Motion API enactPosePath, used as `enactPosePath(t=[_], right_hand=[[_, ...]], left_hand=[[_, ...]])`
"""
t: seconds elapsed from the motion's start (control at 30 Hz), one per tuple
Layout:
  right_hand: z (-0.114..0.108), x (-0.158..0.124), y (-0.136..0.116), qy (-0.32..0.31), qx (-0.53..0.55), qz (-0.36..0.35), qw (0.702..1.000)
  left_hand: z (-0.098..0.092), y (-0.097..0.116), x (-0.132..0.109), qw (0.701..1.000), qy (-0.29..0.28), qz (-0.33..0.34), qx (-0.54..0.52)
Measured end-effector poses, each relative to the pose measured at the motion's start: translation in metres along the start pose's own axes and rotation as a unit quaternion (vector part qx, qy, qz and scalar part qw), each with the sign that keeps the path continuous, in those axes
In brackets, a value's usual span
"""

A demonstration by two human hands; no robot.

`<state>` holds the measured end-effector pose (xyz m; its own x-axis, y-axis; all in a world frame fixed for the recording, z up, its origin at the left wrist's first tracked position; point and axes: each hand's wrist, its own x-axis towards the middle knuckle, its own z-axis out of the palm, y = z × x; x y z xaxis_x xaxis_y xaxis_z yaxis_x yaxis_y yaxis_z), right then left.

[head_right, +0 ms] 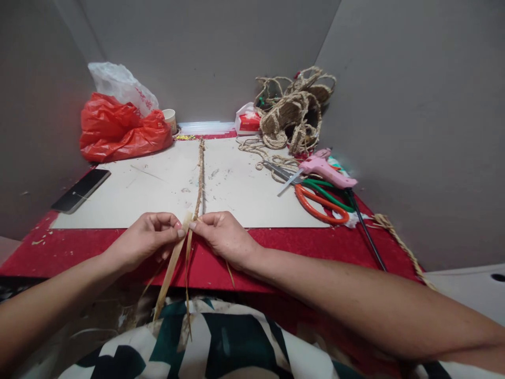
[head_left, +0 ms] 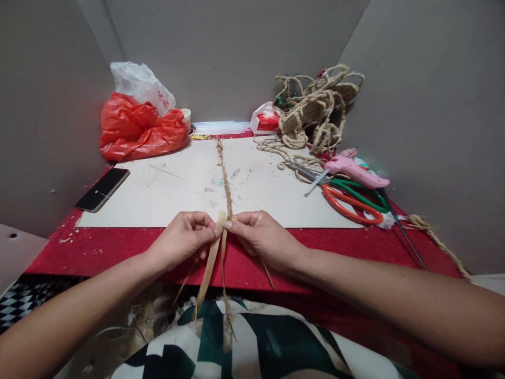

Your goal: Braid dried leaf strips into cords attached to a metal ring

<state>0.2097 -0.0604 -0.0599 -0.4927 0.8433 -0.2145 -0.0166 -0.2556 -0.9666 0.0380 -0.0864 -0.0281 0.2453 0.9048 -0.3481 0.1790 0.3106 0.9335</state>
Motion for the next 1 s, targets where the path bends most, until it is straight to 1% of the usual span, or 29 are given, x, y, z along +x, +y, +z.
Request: enactPosePath(t=[0.07,0.2,0.4,0.53,0.73,1.0], right_hand=[[0.000,0.000,0.000,-0.001,0.004,0.004,1.000],[-0.001,0.001,0.001,0.002,0.005,0.002,1.000],[-0.002,0.002,0.001,-0.002,0.004,-0.021,1.000],[-0.002,0.001,0.000,-0.002,0.011,-0.020,1.000],[-0.001,0.000,-0.002,0.003,-0.014,-0.017,1.000],[-0.004,0.002,0.000,-0.012,-0.050,-0.033,0.998]], left_hand=[[0.001,-0.001,0.001,1.000,-0.005,-0.008,0.013],[0.005,0.000,0.003,0.999,0.013,-0.001,0.030],[0.008,0.004,0.004,1.000,0.025,-0.001,-0.012],[0.008,0.004,0.006,0.999,0.039,0.007,-0.009],[0.012,0.006,0.006,0.997,0.076,0.025,0.017],[0.012,0.002,0.004,0.997,0.077,0.010,0.011]])
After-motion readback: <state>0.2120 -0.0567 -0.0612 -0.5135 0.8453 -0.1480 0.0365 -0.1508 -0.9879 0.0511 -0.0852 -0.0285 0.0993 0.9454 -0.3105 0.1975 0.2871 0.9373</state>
